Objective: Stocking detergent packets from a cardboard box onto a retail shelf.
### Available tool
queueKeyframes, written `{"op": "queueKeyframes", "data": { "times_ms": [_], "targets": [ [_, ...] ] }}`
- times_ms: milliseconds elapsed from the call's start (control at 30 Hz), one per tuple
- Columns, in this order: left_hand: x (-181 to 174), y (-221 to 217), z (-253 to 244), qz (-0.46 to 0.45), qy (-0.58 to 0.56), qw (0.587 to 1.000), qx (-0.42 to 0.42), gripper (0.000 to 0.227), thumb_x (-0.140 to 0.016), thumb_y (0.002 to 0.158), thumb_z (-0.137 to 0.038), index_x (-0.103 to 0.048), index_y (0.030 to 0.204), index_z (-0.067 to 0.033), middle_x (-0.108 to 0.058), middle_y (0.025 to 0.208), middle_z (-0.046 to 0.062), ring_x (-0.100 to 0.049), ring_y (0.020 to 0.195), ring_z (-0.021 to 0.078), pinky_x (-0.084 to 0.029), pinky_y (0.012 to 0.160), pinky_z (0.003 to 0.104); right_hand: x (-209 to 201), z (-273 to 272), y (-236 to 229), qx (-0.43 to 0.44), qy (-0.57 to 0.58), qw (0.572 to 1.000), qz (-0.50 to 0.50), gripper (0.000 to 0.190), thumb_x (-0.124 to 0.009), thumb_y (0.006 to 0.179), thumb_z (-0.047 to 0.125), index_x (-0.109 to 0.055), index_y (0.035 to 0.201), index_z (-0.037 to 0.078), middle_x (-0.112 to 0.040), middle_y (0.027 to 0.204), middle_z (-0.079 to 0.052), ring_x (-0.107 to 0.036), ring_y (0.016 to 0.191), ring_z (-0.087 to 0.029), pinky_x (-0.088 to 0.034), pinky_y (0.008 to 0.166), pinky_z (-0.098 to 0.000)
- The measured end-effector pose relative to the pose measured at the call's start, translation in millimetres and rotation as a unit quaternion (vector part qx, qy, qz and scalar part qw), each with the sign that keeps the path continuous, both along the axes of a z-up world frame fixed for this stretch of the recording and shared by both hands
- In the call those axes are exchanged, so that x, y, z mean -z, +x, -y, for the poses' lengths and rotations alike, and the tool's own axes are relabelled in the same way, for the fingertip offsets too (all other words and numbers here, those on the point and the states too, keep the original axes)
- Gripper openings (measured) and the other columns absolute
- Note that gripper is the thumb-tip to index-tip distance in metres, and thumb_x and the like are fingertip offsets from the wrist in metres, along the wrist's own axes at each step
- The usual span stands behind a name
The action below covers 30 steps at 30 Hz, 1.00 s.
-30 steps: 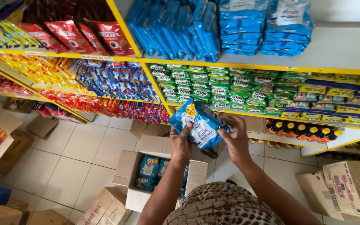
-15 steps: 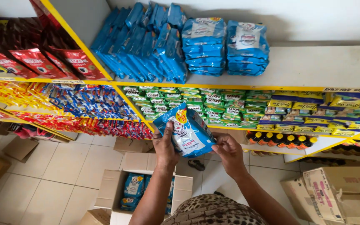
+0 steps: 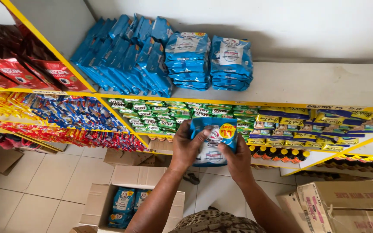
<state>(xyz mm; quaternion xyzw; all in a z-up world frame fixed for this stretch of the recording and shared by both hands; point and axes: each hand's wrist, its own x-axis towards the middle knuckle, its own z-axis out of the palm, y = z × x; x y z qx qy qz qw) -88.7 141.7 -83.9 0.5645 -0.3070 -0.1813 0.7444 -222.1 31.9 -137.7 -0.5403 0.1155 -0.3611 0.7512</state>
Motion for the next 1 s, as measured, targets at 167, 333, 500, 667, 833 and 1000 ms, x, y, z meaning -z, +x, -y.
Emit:
{"op": "queueKeyframes", "data": {
  "times_ms": [167, 333, 500, 667, 833, 1000],
  "targets": [
    [-38.3, -19.8, 6.0, 0.059, 0.121, 0.984, 0.119, 0.081, -0.09, 0.077, -0.021, -0.043, 0.14, 0.001, -0.067, 0.121, 0.01, -0.064, 0.111, 0.0141, -0.053, 0.097, 0.031, -7.2, 43.8, -8.1, 0.1, 0.013, 0.995, 0.016, 0.043, -0.075, 0.095, 0.014, -0.06, 0.133, 0.001, -0.068, 0.119, -0.002, -0.062, 0.105, -0.01, -0.052, 0.094, -0.028],
    [-52.7, -25.3, 26.9, 0.031, 0.156, 0.981, 0.108, 0.08, -0.088, 0.079, -0.024, -0.048, 0.142, 0.0034, -0.072, 0.124, 0.013, -0.067, 0.111, 0.0161, -0.055, 0.098, 0.032, -48.6, 90.1, -4.1, 0.07, 0.027, 0.997, -0.012, 0.042, -0.068, 0.1, 0.028, -0.062, 0.132, 0.002, -0.07, 0.119, -0.002, -0.064, 0.105, -0.01, -0.053, 0.092, -0.0267],
    [-62.5, 6.5, 71.2, 0.073, 0.038, 0.991, 0.102, 0.084, -0.087, 0.084, -0.02, -0.037, 0.148, 0.002, -0.07, 0.125, 0.018, -0.068, 0.112, 0.0194, -0.058, 0.096, 0.035, -109.7, 136.7, 25.0, 0.041, 0.082, 0.995, -0.026, 0.053, -0.062, 0.1, 0.044, -0.063, 0.129, 0.0, -0.072, 0.114, -0.01, -0.071, 0.097, -0.016, -0.06, 0.08, -0.0328],
    [-115.0, 37.4, 124.1, 0.128, 0.05, 0.99, -0.011, 0.091, -0.085, 0.084, -0.018, -0.025, 0.151, -0.0054, -0.07, 0.109, 0.02, -0.072, 0.098, 0.023, -0.063, 0.079, 0.035, -139.0, 211.8, 91.5, 0.06, 0.054, 0.997, 0.017, 0.056, -0.066, 0.097, 0.045, -0.066, 0.126, -0.003, -0.074, 0.114, -0.013, -0.074, 0.095, -0.019, -0.064, 0.079, -0.0364],
    [-120.0, 73.5, 154.7, 0.319, 0.018, 0.946, -0.056, 0.08, -0.086, 0.083, -0.007, -0.039, 0.147, -0.0088, -0.063, 0.13, 0.025, -0.07, 0.111, 0.0297, -0.062, 0.089, 0.039, -163.5, 258.4, 144.4, 0.084, 0.053, 0.992, -0.075, 0.057, -0.062, 0.098, 0.047, -0.07, 0.124, -0.004, -0.077, 0.109, -0.012, -0.074, 0.089, -0.017, -0.062, 0.075, -0.0339],
    [-120.8, 78.1, 166.3, 0.319, 0.145, 0.929, -0.122, 0.083, -0.086, 0.08, -0.013, -0.041, 0.15, -0.0097, -0.058, 0.129, 0.027, -0.067, 0.11, 0.0347, -0.06, 0.089, 0.041, -143.2, 274.6, 154.2, 0.036, 0.024, 0.998, -0.052, 0.043, -0.066, 0.097, 0.025, -0.061, 0.128, -0.004, -0.075, 0.112, -0.014, -0.075, 0.095, -0.018, -0.063, 0.078, -0.0331]
  ]
}}
